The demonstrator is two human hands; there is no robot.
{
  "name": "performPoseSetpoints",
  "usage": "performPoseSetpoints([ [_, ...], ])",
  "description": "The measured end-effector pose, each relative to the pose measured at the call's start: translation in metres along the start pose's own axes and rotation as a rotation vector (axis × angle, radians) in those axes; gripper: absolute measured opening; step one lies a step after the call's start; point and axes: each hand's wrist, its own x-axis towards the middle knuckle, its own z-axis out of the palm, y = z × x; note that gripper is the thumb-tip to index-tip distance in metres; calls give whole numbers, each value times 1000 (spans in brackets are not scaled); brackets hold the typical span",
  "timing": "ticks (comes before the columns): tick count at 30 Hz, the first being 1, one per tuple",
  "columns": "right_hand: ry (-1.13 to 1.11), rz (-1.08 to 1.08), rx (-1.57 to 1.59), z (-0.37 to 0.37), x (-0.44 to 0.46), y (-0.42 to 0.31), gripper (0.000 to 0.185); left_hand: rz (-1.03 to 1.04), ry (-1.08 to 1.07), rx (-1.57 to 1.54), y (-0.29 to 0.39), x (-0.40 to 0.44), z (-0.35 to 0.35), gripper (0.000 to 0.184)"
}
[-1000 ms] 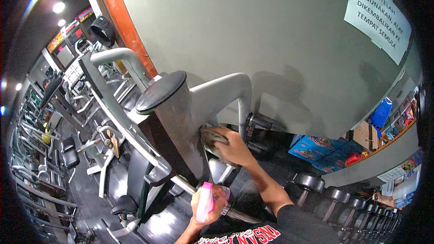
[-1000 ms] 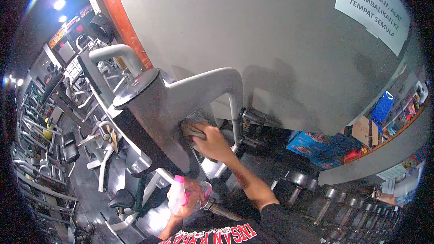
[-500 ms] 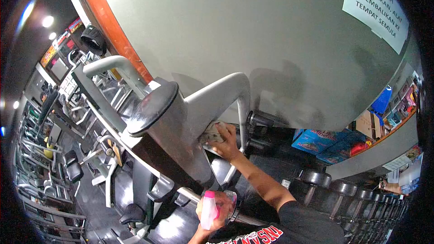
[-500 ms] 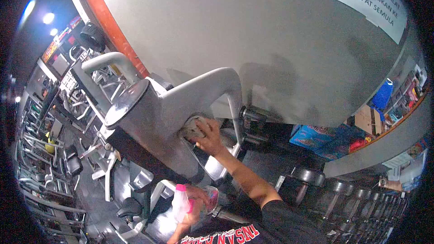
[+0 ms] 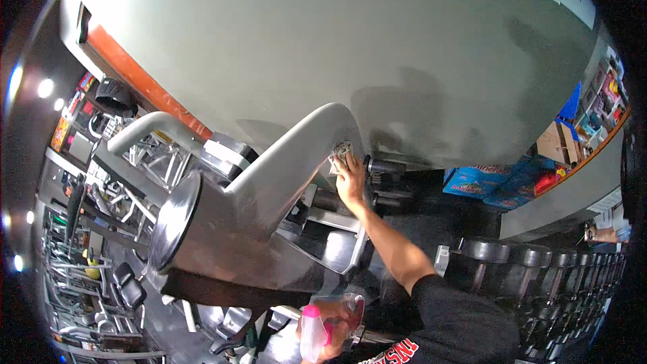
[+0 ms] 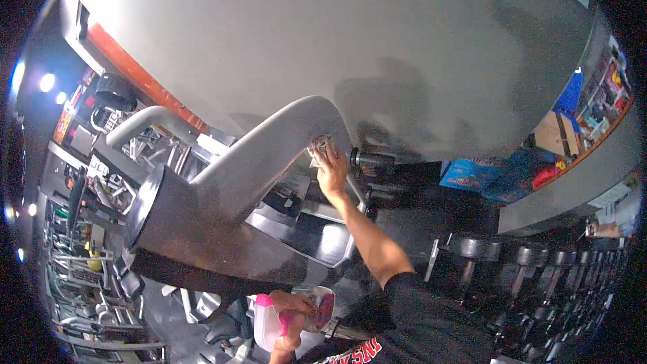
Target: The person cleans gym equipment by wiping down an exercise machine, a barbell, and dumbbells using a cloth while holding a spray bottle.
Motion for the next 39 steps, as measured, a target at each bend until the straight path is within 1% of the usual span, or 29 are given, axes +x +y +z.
performPoseSetpoints([
  [2,-38,-54,-65,10,0,21,46,-47,53,-20,-4,-3,5,16],
  [3,5,-95,-81,19,-1,30,42,-67,72,-23,-7,-5,6,16],
  [6,-59,-82,-84,17,-5,37,40,-105,103,-32,-8,-6,11,17],
  [7,-106,-20,-77,18,-9,40,40,-111,110,-34,-8,-4,12,17],
  [8,-103,-3,-45,13,-15,45,43,-113,114,-38,-7,-4,13,17],
  [10,-176,119,29,10,-31,54,55,-113,116,-47,-6,-3,12,17],
  [11,-210,207,52,9,-42,61,55,-107,119,-51,-5,-3,12,17],
  [12,-209,204,51,16,-52,73,55,-108,117,-57,-5,-4,11,17],
  [13,-298,558,192,22,-60,84,54,-103,115,-59,-5,-3,11,18],
  [15,-128,660,300,23,-82,102,54,-97,113,-70,-6,-3,10,18],
  [16,-239,805,199,13,-81,107,54,-93,111,-75,-7,-2,9,18],
  [18,-81,615,288,1,-80,115,52,-83,107,-81,-10,-1,8,18],
  [20,-39,476,110,-12,-63,118,58,-78,86,-78,-13,9,10,18],
  [21,-54,445,13,-19,-50,120,59,-61,76,-84,-15,17,11,19],
  [22,-65,415,-83,-25,-33,119,61,-139,62,-58,-18,21,12,19],
  [23,-69,363,-161,-23,-21,124,58,-98,78,-81,-12,35,20,20],
  [24,-58,374,-162,-19,-8,129,58,-95,63,-75,-15,41,24,20],
  [26,-570,258,-373,-8,-1,152,61,-167,130,-36,-25,49,31,19],
  [27,-606,139,-438,10,-22,177,62,-128,115,-79,-38,49,32,20],
  [28,-608,146,-442,6,-22,175,62,-133,108,-81,-37,51,34,20],
  [30,-605,23,-434,-12,-19,161,58,-238,125,-112,-35,54,37,21],
  [31,-569,-53,-435,-24,-21,163,55,-279,128,-124,-36,53,37,21],
  [32,-615,-62,-415,-38,-19,166,54,-244,110,-98,-40,51,36,22],
  [34,-603,-132,-489,-68,-19,169,40,-221,96,-83,-39,47,35,23],
  [35,-604,-121,-387,-76,-19,175,40,-242,105,-132,-30,51,37,23],
  [36,-579,-170,-431,-83,-20,179,39,-252,115,-158,-28,51,36,22],
  [37,-597,-135,-439,-84,-17,175,39,-263,125,-183,-27,50,35,22],
  [38,-614,-99,-446,-84,-15,171,39,-225,91,-156,-30,49,32,22],
  [39,-621,-104,-445,-80,-11,166,39,-208,77,-143,-31,47,30,22],
])
